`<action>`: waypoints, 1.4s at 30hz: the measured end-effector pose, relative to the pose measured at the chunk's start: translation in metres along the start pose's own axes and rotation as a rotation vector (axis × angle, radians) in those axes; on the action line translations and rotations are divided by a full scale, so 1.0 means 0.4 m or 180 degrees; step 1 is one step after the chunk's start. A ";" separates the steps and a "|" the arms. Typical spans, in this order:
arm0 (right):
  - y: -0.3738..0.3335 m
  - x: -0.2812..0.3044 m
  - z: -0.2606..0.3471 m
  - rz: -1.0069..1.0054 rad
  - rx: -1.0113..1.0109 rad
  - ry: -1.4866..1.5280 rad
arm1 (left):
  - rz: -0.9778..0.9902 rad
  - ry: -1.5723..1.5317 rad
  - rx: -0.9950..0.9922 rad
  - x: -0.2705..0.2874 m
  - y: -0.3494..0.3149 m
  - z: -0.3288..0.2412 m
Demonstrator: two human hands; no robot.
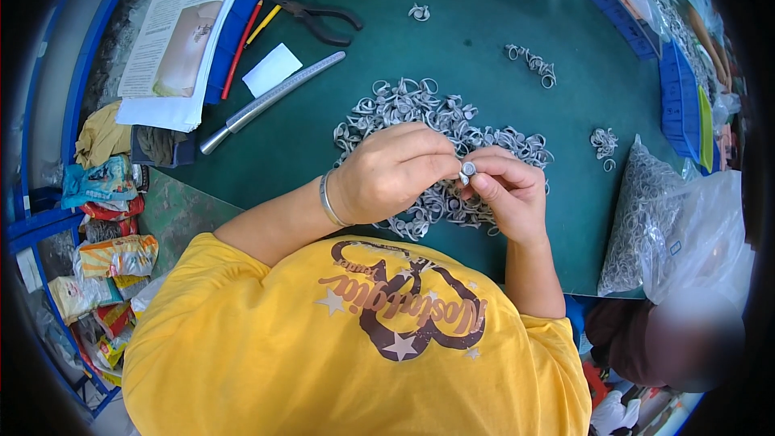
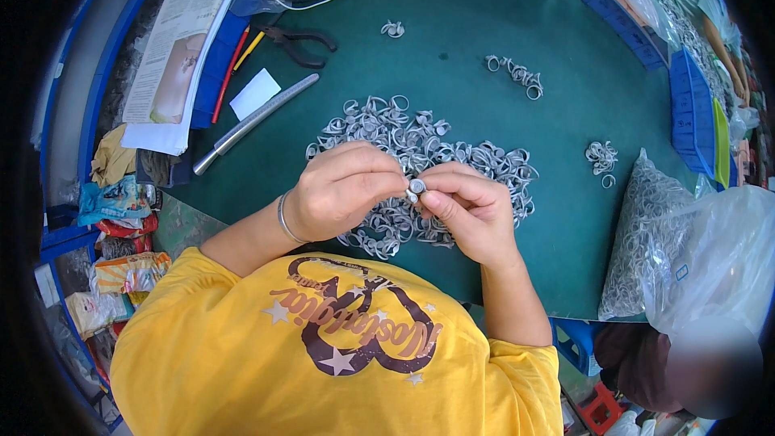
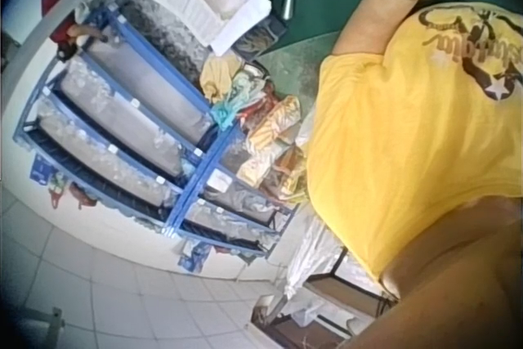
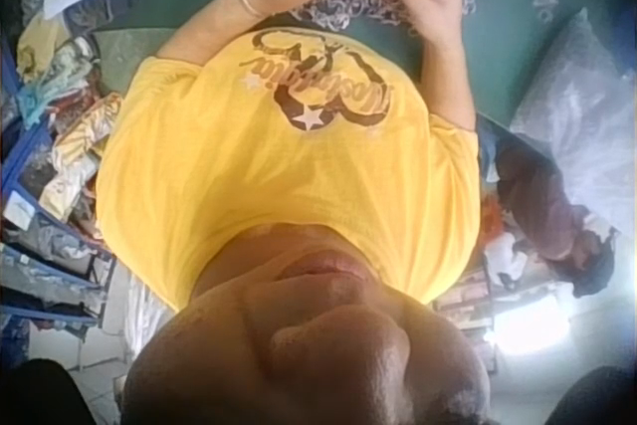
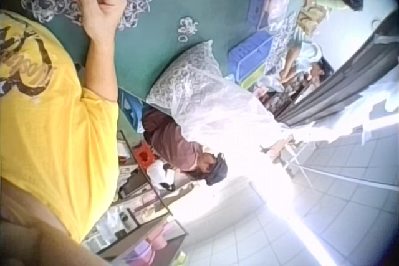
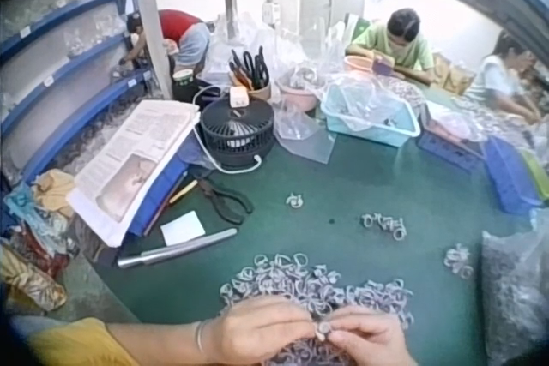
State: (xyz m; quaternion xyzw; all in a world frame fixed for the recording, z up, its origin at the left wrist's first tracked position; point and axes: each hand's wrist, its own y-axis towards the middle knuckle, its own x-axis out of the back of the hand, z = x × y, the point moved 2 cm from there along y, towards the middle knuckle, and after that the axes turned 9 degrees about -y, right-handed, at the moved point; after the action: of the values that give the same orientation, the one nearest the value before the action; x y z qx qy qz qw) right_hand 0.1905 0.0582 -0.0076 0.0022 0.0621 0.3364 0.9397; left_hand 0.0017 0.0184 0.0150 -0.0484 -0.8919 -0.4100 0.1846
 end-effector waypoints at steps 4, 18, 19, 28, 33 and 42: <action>0.000 -0.001 0.001 -0.0057 0.0021 -0.0081 | 0.0019 0.0011 -0.0007 0.002 0.003 -0.002; 0.005 0.003 0.015 -0.0036 0.0230 -0.0410 | -0.0083 -0.0106 0.0206 0.000 0.001 -0.006; 0.004 0.004 0.021 -0.0156 0.0374 -0.0874 | -0.0080 -0.0088 0.0192 0.004 0.003 -0.010; 0.044 -0.023 0.045 -0.1034 0.0937 -0.1824 | -0.0832 -0.1473 0.2722 0.047 0.046 0.117; 0.066 0.046 0.037 -0.0922 0.0508 -0.2620 | -0.1201 -0.0744 0.2896 0.118 0.084 0.347; 0.200 0.031 0.018 -0.0171 0.0268 -0.3580 | -0.0794 0.0622 0.2843 0.106 0.081 0.452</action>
State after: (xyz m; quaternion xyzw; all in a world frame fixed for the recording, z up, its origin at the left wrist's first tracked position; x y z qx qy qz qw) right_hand 0.1503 0.1282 0.0016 0.2171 -0.4348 0.2567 0.8354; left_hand -0.0824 0.1724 -0.0538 0.1821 -0.9584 -0.0081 0.2197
